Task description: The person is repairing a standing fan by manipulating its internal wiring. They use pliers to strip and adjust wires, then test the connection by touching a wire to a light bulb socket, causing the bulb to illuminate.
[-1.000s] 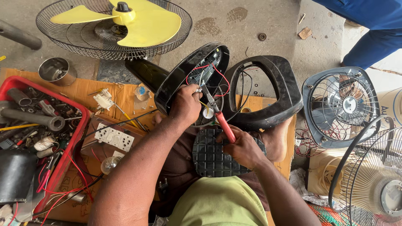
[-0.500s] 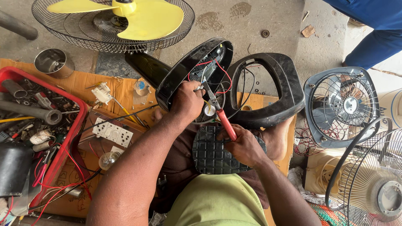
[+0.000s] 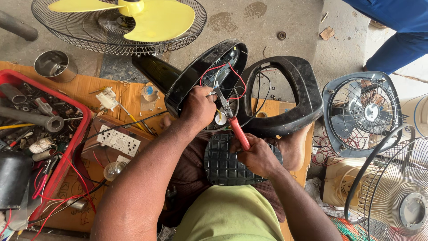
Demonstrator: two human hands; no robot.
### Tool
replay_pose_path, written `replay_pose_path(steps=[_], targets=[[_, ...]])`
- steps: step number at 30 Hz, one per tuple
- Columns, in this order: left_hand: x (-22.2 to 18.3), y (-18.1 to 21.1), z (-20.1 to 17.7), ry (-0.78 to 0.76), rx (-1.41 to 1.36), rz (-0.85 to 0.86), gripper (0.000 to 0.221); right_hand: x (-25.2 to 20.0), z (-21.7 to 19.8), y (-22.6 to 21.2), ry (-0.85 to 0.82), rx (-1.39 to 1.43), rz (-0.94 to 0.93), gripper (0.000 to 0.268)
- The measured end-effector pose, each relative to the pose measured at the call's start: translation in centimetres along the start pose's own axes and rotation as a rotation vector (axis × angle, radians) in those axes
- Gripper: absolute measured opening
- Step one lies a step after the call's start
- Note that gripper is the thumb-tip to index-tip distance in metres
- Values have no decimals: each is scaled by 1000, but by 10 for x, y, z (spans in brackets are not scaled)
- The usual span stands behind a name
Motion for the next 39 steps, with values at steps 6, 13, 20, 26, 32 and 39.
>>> replay_pose_path(steps=[6, 13, 20, 26, 32, 39], targets=[[0, -2, -1, -15, 48, -11, 25, 6, 7, 8, 12, 18, -5, 17], [3, -9, 5, 40, 45, 24, 28, 6, 10, 12, 43, -14, 46, 12], [3, -6, 7, -13, 3, -33, 30, 12, 20, 33, -83, 314, 167, 19], [-4, 2, 0, -8, -16, -41, 28, 21, 22, 46, -364, 972, 28, 28], [-4, 3, 0, 1, -63, -23, 26, 23, 27, 50, -460, 1090, 56, 32], [-1, -5, 7, 105, -45, 69, 21, 25, 31, 58, -484, 1105, 15, 27]])
Point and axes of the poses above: each hand's wrist, its own x-axis towards the middle knuckle, its own z-axis out of the palm, y = z × x, the point moved 4 cm from there along x, towards the middle knuckle, and after that the axes turned 2 degrees about -y, right-handed, at the moved point
